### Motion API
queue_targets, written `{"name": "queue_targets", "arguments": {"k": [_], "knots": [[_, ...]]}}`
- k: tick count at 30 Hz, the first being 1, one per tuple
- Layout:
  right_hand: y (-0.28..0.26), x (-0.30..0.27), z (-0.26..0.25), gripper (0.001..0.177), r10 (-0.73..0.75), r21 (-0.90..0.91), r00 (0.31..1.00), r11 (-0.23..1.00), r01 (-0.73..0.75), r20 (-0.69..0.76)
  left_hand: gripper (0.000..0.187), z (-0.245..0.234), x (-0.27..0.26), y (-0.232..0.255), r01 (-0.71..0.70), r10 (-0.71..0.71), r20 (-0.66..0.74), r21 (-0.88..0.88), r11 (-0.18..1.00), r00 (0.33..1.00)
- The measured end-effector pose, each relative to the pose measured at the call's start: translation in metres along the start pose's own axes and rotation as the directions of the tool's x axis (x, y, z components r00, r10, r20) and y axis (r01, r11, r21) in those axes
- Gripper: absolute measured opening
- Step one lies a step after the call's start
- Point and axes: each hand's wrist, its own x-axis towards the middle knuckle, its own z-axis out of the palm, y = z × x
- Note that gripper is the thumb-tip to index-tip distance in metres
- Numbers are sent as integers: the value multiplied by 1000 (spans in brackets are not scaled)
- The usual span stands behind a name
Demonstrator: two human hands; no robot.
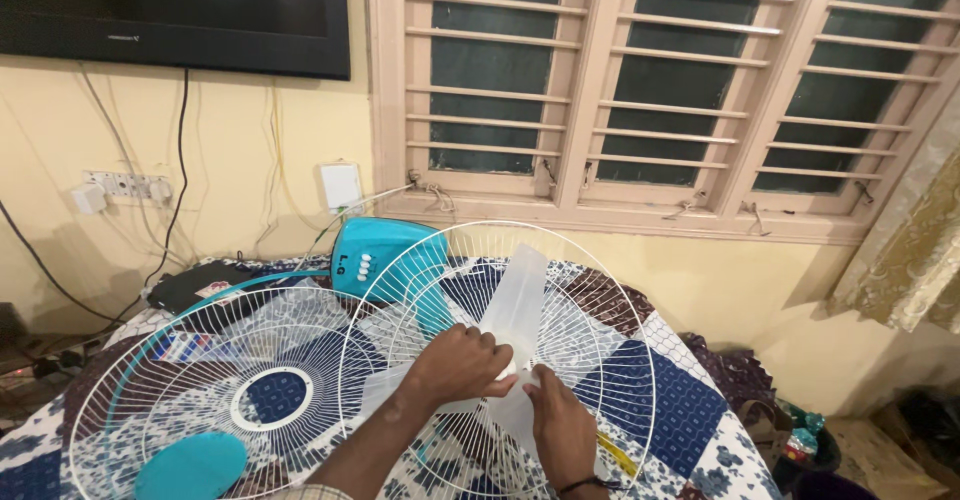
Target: The person disassembles a small electric fan on a bed. They remove the front grille, then the fan blades, and finally the rear grille. They also handle the fan's base and use a screwdriver on it.
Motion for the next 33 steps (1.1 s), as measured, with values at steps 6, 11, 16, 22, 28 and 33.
{"name": "queue_targets", "arguments": {"k": [6, 11, 16, 22, 28, 33], "knots": [[-5, -2, -1, 28, 53, -14, 998, 998, -54, -14, 50, 11, -8, 22, 249, -251, -111, -29, 968, 962], [-3, -3, 2, 27, 43, -10, 997, 999, -44, -62, 46, 10, -2, 50, 561, -563, -117, -55, 826, 818], [0, -7, 9, 26, 47, -4, 995, 999, -47, -92, 53, -4, 9, 74, 809, -810, 13, -63, 585, 587], [5, -8, 9, 27, 25, 26, 997, 999, -23, -79, 63, -33, 2, 61, 788, -768, 177, -157, 596, 616], [5, -9, 9, 29, 60, 18, 996, 998, -59, -70, 47, -57, -30, 43, 689, -689, 104, -249, 681, 718], [3, -11, 14, 30, 46, 24, 992, 999, -43, -115, 26, -54, -43, 36, 463, -487, -55, -230, 856, 872]]}}
